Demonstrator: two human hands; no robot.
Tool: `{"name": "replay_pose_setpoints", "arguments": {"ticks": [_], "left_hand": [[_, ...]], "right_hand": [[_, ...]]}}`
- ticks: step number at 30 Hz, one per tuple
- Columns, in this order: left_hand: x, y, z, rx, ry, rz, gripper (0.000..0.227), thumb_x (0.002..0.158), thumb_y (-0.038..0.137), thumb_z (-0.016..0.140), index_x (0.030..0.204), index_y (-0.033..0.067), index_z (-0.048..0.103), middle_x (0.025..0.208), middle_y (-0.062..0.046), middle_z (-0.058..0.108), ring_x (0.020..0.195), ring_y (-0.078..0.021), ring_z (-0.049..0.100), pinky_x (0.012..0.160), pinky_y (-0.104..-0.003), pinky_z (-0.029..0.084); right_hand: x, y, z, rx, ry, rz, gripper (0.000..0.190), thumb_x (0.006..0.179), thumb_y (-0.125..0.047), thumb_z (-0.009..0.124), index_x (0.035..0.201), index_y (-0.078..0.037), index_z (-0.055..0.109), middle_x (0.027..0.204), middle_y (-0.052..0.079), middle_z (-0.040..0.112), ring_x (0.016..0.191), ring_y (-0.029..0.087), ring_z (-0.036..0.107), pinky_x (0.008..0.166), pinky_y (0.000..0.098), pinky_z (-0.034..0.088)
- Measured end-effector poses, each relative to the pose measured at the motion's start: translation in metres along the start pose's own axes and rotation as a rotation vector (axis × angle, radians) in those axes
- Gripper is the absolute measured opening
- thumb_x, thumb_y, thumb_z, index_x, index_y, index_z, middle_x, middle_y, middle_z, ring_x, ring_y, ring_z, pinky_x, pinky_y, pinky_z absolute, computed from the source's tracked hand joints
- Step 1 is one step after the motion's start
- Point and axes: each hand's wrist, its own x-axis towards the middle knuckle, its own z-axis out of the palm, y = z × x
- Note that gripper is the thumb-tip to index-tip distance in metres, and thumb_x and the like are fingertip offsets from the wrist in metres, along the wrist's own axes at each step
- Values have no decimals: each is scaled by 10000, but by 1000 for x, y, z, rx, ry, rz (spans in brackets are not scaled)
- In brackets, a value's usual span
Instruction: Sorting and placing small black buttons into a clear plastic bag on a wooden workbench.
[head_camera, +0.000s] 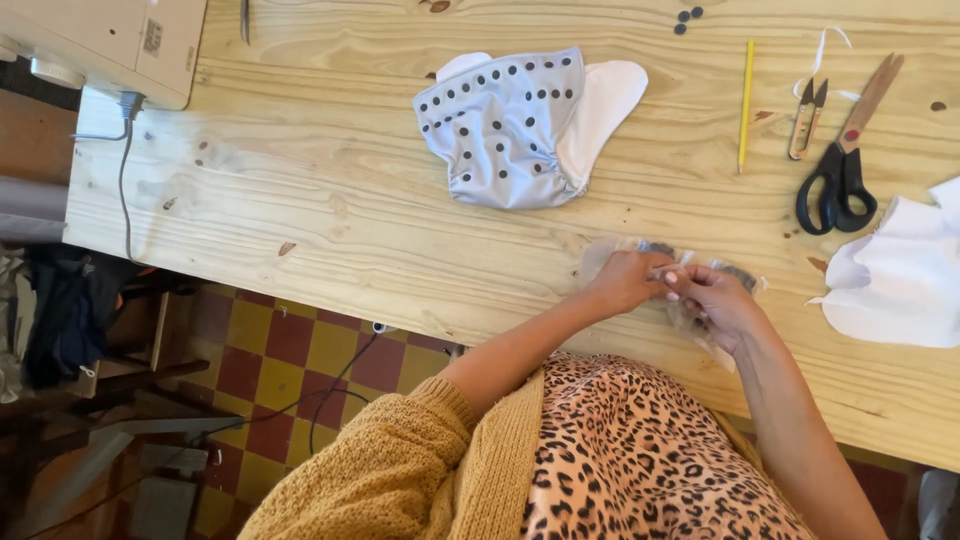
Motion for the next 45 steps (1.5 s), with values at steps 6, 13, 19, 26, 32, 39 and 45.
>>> {"name": "replay_pose_setpoints", "arguments": {"ticks": [6,13,19,26,32,39,45], "left_hand": [[3,-15,8,-46,21,0,423,813,415,806,1211,288,741,1085,-107,801,1132,-365,720,1032,-479,567],[3,-13,4,-78,23,-1,417,816,423,803,1199,270,745,1066,-133,798,1126,-396,715,1012,-491,568],[-7,4,-12,-98,7,-78,597,739,405,780,1267,133,720,1152,-109,779,1125,-301,696,889,-360,499],[-2,-4,-6,-88,19,-39,609,767,416,767,1295,118,711,1261,-140,752,1184,-324,687,972,-381,506],[-13,17,-29,-44,-51,147,335,873,183,656,1207,202,675,1106,-83,799,1068,-314,739,873,-392,515],[-16,32,-43,-33,-44,397,361,883,-9,559,1168,206,612,1152,-98,685,1056,-336,685,888,-427,510],[-21,45,-55,37,30,509,319,842,-42,560,1019,195,678,908,-51,654,789,-317,689,729,-420,501]], "right_hand": [[-3,-4,5,17,-15,21,240,964,-273,789,892,-80,667,763,7,553,615,84,512,476,152,346],[5,2,-6,5,9,-22,193,965,-215,787,890,-61,697,744,95,650,578,141,619,491,172,455],[-10,-17,-28,-91,-259,89,325,958,-104,686,1257,16,731,1103,68,722,858,115,569,774,257,475],[-8,-18,-26,-140,-282,69,149,930,-122,768,916,-84,625,732,18,540,599,108,456,531,247,355],[-13,-32,-18,-165,-294,92,186,943,-204,748,961,-89,602,709,20,488,567,81,454,447,232,278],[-36,-78,-3,-521,-132,14,275,970,-298,745,847,-58,693,565,101,538,518,154,409,508,301,309],[-44,-88,11,-556,-52,0,291,881,-274,847,826,-92,626,575,94,583,516,160,448,536,298,338]]}}
